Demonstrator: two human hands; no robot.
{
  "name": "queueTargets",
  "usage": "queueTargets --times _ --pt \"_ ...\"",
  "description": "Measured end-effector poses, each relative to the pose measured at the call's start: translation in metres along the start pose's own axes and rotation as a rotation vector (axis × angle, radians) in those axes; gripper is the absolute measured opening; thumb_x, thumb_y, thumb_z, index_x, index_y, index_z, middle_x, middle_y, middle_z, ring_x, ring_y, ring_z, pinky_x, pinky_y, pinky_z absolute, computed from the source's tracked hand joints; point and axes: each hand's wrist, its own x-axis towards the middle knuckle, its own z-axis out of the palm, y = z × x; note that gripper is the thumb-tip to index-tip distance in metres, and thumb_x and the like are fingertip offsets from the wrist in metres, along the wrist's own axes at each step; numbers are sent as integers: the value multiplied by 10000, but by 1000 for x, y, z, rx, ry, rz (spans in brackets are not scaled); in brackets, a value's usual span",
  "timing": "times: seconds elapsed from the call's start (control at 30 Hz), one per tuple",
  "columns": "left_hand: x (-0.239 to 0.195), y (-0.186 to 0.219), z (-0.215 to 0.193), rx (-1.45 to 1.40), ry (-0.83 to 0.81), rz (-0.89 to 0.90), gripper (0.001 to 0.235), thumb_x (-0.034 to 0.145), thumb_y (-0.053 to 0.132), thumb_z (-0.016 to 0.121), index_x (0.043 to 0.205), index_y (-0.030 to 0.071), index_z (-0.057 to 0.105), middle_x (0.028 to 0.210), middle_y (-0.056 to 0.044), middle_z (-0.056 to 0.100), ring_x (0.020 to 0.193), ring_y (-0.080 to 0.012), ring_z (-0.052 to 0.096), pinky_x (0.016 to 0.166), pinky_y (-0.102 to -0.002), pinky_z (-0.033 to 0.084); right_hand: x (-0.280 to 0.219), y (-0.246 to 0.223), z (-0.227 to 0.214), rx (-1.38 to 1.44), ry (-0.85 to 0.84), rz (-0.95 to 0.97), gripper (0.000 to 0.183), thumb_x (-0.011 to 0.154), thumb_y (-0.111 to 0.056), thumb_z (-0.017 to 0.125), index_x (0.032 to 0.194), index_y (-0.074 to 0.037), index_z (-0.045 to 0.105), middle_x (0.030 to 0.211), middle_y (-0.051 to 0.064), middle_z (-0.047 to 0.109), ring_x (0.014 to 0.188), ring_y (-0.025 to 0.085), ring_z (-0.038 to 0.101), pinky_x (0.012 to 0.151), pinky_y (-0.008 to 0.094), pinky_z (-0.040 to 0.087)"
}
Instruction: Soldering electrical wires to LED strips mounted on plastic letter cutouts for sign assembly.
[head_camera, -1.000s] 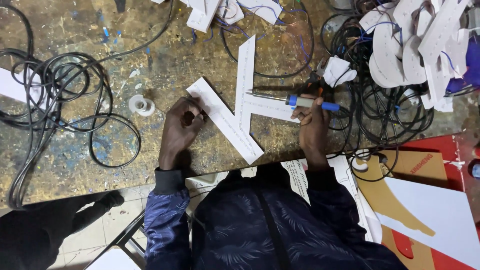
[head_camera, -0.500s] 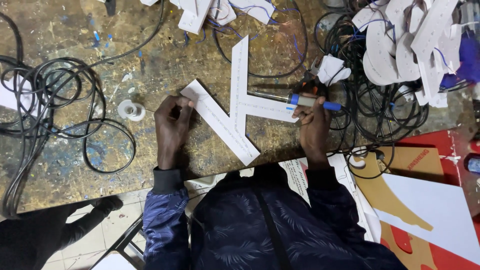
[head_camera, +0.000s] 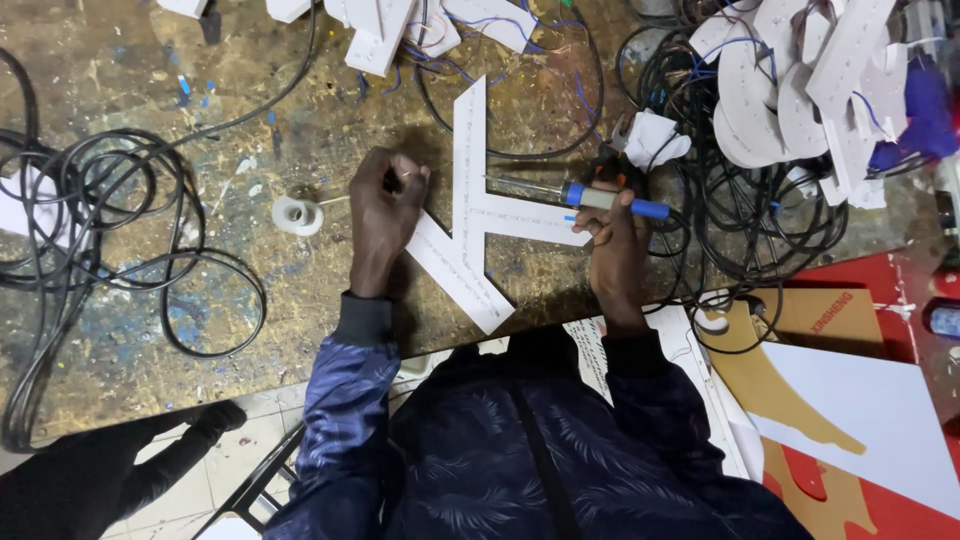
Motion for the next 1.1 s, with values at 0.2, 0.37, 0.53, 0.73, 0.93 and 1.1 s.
queueTargets --times 0.2,0.37,0.53,0.73,0.93,1.1 --pt "-10 3 30 52 125 198 101 1112 102 742 1062 34 685 972 -188 691 922 -433 694 815 -489 565 -7 23 -7 -217 -94 -204 653 1155 -614 607 1535 -87 668 1125 124 773 1166 225 762 1084 446 654" --pt "-25 0 15 271 272 367 180 1196 237 598 1165 64 634 1041 -140 635 1063 -366 643 1029 -506 496 0 106 -30 -205 -58 31 444 1137 -369 756 1473 -87 690 1243 84 716 1029 164 690 948 335 619" --pt "-39 -35 6 341 290 252 247 1186 179 647 1279 -41 587 1112 -233 611 1190 -538 640 1163 -616 456 -32 82 -14 -614 -302 -733 473 1059 -151 801 1516 -34 771 1487 222 658 1325 387 737 1228 453 477" --pt "-17 -13 -5 84 236 273 194 1215 120 624 1301 -50 584 1060 -168 619 1211 -479 703 1266 -633 415 -73 65 12 -53 -184 -184 396 1140 -204 678 1462 10 765 1490 210 587 1303 306 688 979 323 592" --pt "-2 -3 -2 -88 105 126 147 1227 166 582 1151 48 539 1088 -172 651 1152 -392 702 1108 -592 544 -69 77 28 254 -92 -284 266 1102 21 660 1330 154 691 1173 198 696 1002 184 668 773 224 580" --pt "-5 -23 7 -49 77 87 145 1215 180 613 1134 78 548 1124 -187 725 1130 -350 729 1038 -492 555 -97 75 19 69 -74 -484 271 1079 20 684 1296 177 723 1140 234 716 937 221 714 737 259 611"
